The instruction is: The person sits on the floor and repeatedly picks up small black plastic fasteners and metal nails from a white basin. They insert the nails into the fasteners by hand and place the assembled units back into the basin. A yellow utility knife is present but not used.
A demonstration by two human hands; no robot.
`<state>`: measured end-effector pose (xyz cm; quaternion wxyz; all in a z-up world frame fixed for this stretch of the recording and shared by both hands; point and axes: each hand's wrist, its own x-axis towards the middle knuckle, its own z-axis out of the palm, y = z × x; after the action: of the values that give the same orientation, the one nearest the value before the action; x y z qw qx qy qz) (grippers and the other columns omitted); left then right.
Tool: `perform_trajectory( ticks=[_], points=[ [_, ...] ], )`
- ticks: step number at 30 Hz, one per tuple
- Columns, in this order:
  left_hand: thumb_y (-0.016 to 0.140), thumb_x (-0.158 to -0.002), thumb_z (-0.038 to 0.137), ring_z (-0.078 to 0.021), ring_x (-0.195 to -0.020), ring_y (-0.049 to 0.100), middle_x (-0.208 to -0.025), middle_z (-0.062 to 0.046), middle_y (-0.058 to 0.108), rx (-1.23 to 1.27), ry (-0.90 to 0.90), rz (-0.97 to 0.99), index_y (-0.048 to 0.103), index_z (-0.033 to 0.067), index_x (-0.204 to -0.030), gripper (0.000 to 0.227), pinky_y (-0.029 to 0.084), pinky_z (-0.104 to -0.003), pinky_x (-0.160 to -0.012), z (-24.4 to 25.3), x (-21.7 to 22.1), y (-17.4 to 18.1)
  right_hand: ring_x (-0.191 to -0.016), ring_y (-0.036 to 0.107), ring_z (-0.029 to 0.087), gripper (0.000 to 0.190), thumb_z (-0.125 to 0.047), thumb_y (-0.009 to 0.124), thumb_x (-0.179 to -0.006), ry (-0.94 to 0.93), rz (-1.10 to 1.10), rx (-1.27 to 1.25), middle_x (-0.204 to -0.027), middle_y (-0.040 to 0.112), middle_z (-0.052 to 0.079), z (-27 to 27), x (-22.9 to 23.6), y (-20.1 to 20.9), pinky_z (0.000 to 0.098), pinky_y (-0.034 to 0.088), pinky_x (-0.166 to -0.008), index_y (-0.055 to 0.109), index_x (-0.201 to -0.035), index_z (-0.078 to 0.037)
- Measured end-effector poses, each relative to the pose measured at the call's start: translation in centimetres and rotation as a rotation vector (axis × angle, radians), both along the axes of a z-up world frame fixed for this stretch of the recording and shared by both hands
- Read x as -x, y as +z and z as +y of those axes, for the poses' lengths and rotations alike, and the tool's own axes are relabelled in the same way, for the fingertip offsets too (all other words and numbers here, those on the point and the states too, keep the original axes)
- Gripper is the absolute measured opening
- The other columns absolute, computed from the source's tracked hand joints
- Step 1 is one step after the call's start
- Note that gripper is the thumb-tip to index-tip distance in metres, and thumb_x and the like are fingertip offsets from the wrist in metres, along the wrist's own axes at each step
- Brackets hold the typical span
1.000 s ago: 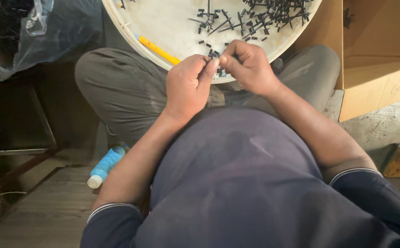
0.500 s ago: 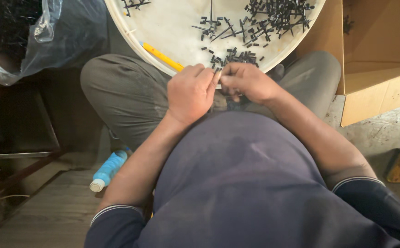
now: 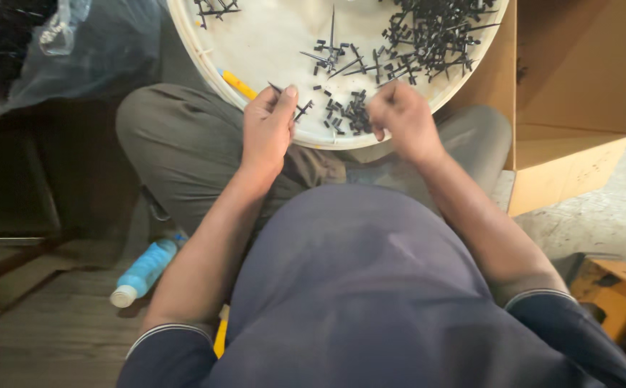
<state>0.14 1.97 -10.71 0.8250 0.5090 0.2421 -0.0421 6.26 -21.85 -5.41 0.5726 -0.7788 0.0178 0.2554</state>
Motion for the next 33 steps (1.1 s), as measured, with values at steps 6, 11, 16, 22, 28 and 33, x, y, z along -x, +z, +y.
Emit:
perform_trajectory(
  ticks=[6,11,16,22,28,33],
  points=[
    [0.056,-0.102,0.023,-0.0098,-0.090,0.061,-0.100,0.003,0.064,0.249,-0.078,-0.115,0.065,0.0101,-0.105,0.016,0.060,-0.033,-0.065,0.3,-1.0,1.3,-0.076,0.067,0.019,0.015,-0.009,0.067,-0.086,-0.250,0.429,-0.766,-0.091,0.072,0.007,-0.4,-3.6,0.4,0.0355,0.057,-0.067,0.064,-0.101,-0.007],
    [0.063,-0.101,0.018,-0.0152,-0.077,0.064,-0.088,-0.003,0.062,0.341,-0.046,-0.183,0.057,0.0099,-0.094,0.012,0.056,-0.034,-0.059,0.9,-1.4,0.5,-0.069,0.059,0.021,0.023,-0.027,0.078,-0.090,0.111,-0.283,0.420,-0.080,0.064,0.007,0.8,-4.4,-0.2,0.0389,0.048,-0.065,0.069,-0.100,-0.008],
    [0.069,-0.105,0.020,-0.0160,-0.062,0.061,-0.071,-0.002,0.054,0.131,-0.140,-0.193,0.050,0.0079,-0.080,0.034,0.049,-0.031,-0.053,0.4,-0.9,-1.2,-0.076,0.066,0.030,0.026,-0.027,0.082,-0.091,0.341,-0.950,0.727,-0.084,0.068,0.011,1.7,-4.2,-3.1,0.0427,0.052,-0.065,0.069,-0.093,-0.005],
    [0.056,-0.107,0.030,-0.0119,-0.070,0.066,-0.071,0.000,0.058,0.090,-0.216,-0.165,0.061,0.0063,-0.089,0.030,0.050,-0.027,-0.055,0.1,-0.9,-0.3,-0.066,0.065,0.019,0.021,-0.023,0.079,-0.094,0.205,-0.626,0.492,-0.078,0.068,0.007,0.3,-4.6,-4.0,0.0367,0.052,-0.061,0.070,-0.091,-0.003],
    [0.069,-0.098,0.017,-0.0150,-0.070,0.057,-0.087,-0.004,0.066,-0.563,-0.264,-0.505,0.064,0.0001,-0.124,0.031,0.048,-0.029,-0.064,-1.1,-0.5,3.5,-0.051,0.044,0.007,0.017,-0.012,0.076,-0.095,0.017,0.178,-0.131,-0.070,0.056,-0.001,-1.6,-4.0,-1.8,0.0246,0.032,-0.044,0.064,-0.091,-0.001],
    [0.072,-0.100,0.021,-0.0273,-0.080,0.066,-0.091,-0.008,0.068,-0.940,-0.348,-0.702,0.070,0.0065,-0.113,0.020,0.051,-0.037,-0.068,-1.7,-0.7,6.0,-0.053,0.044,0.005,0.013,-0.009,0.073,-0.095,0.189,0.331,-0.273,-0.073,0.059,0.000,-1.2,-3.0,-0.3,0.0223,0.033,-0.045,0.064,-0.093,0.000]
  ],
)
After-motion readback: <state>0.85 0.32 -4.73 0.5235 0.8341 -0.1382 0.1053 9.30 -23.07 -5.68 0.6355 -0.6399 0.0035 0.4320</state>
